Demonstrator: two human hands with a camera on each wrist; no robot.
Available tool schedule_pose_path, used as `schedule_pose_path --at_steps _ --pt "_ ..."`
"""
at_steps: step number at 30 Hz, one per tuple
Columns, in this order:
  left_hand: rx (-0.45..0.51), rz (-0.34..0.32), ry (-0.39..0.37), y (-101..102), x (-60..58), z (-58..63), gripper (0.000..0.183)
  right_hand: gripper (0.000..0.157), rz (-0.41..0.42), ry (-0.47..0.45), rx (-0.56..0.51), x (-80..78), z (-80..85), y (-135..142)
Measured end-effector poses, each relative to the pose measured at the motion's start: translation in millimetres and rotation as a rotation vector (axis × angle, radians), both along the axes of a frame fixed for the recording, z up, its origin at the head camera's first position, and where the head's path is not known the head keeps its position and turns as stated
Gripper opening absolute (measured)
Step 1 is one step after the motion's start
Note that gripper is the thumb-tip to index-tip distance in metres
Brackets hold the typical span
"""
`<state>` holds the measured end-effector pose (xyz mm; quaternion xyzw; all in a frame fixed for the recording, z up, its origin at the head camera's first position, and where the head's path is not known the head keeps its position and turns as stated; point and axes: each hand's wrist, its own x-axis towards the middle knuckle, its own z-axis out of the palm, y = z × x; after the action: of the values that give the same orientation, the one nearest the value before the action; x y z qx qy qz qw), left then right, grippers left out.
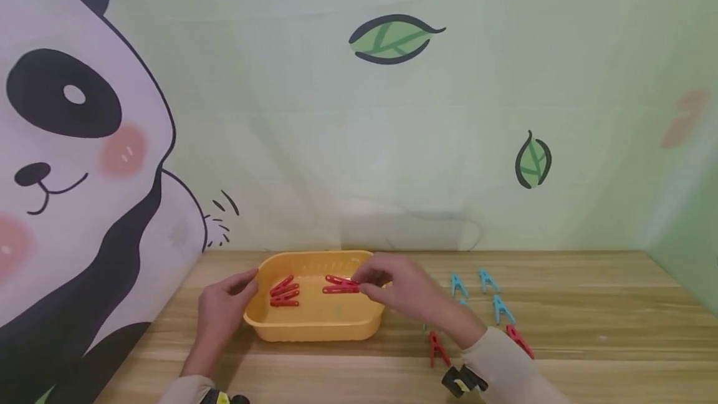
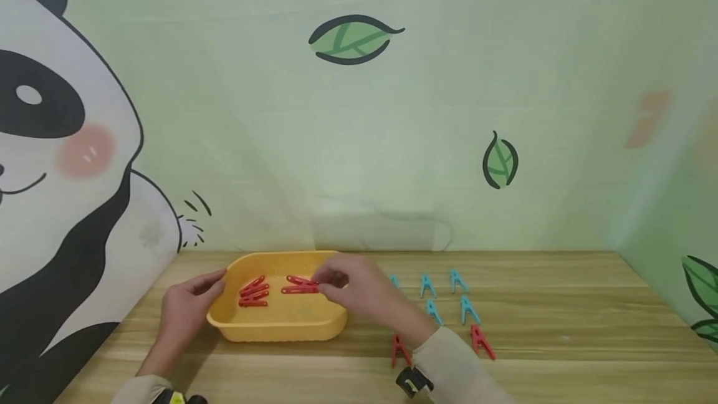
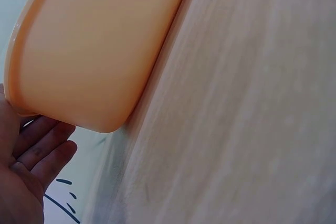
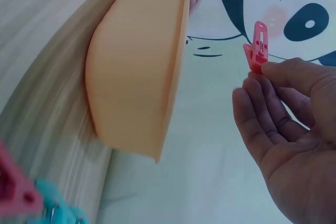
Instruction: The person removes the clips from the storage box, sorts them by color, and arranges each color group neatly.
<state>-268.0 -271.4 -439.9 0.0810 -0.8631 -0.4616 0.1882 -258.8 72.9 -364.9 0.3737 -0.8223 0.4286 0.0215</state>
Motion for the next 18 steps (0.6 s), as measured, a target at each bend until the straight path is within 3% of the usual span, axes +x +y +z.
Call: schedule_pose_path --at_steps 18 --pt "-0.003 -0.012 0.002 -2 0.6 -0.5 0.032 0.013 0.046 -0.060 0.013 24.5 -5.7 59"
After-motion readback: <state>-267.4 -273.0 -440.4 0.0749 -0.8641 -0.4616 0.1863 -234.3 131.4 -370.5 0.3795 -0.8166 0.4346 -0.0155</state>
